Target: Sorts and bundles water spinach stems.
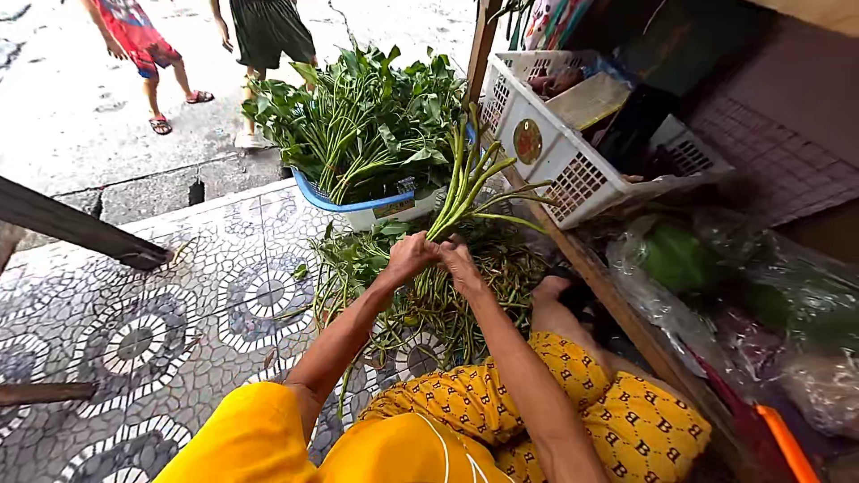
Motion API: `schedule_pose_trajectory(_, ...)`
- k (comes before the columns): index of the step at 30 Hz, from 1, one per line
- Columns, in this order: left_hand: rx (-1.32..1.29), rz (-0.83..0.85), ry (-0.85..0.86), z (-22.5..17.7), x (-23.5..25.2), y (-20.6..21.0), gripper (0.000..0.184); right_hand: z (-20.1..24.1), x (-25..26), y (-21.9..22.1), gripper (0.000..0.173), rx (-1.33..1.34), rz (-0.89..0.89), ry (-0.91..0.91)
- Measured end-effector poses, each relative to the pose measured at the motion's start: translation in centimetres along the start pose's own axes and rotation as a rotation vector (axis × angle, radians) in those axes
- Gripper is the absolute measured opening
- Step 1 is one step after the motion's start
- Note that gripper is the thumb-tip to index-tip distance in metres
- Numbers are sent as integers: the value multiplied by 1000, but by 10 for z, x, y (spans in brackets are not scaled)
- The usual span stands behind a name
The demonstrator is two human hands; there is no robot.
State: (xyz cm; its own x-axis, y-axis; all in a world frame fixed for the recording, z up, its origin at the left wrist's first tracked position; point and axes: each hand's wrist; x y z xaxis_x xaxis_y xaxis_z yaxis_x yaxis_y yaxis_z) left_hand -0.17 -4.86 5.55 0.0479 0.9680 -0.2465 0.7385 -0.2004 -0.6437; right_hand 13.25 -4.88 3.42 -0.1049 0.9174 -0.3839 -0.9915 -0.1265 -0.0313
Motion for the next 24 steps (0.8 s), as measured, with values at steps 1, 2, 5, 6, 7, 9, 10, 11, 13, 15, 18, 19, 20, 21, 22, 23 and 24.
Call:
schedule_pose_trajectory(1,7,41,1,-2,0,10,34,7,5,-2,70,87,-69,-49)
schedule_pose_trajectory(2,31,82,0,-3,0,19,32,16,12,-5,59,200,-153,-72)
schedule_pose_trajectory(5,49,170,23,-4,2,38,31,25,38,-21,50,447,-287,-78)
schedule_pose_trajectory(6,50,187,23,-3,4,43,30,24,44,-26,47,464,-289,-49)
schedule_pose_trajectory(7,46,200,21,0,6,47,31,20,49,-29,40,464,-284,-22)
schedule_pose_trajectory(9,10,263,29,6,11,50,36,9,55,-34,33,444,-281,-31)
schedule_pose_trajectory(10,-54,338,29,7,14,46,45,5,57,-35,28,418,-281,-39)
schedule_pose_trajectory(11,-145,434,16,8,17,38,61,2,58,-35,24,385,-282,-41)
schedule_pose_trajectory(13,-367,515,2,10,27,23,80,-1,57,-34,21,321,-256,-65)
schedule_pose_trajectory(15,-553,467,33,10,44,12,78,-4,53,-29,20,228,-211,-123)
schedule_pose_trajectory(18,-742,532,143,7,66,5,86,-3,46,-18,20,219,-122,-219)
schedule_pose_trajectory(19,-818,600,169,6,66,7,73,0,44,-16,18,250,-113,-242)
schedule_pose_trajectory(20,-875,668,185,4,66,12,50,3,44,-14,18,272,-109,-253)
schedule_pose_trajectory(21,-898,731,195,4,67,16,41,5,44,-16,18,289,-98,-251)
schedule_pose_trajectory(22,-897,775,194,4,68,17,42,5,45,-17,18,311,-96,-250)
schedule_pose_trajectory(23,-886,786,171,4,70,18,41,2,48,-20,16,336,-92,-260)
schedule_pose_trajectory(24,-860,785,144,2,70,19,39,-1,50,-24,14,342,-74,-282)
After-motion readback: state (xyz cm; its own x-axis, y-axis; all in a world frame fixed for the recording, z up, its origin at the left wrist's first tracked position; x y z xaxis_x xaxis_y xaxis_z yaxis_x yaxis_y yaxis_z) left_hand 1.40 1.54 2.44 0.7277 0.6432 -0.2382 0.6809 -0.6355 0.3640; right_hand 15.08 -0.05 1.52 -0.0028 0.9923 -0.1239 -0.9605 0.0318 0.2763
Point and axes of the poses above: each hand's wrist, its own x-axis towards the middle knuckle, its own y-axis out of the palm, z = x × y, and after that the axes turned 9 degrees about -x, right-handed
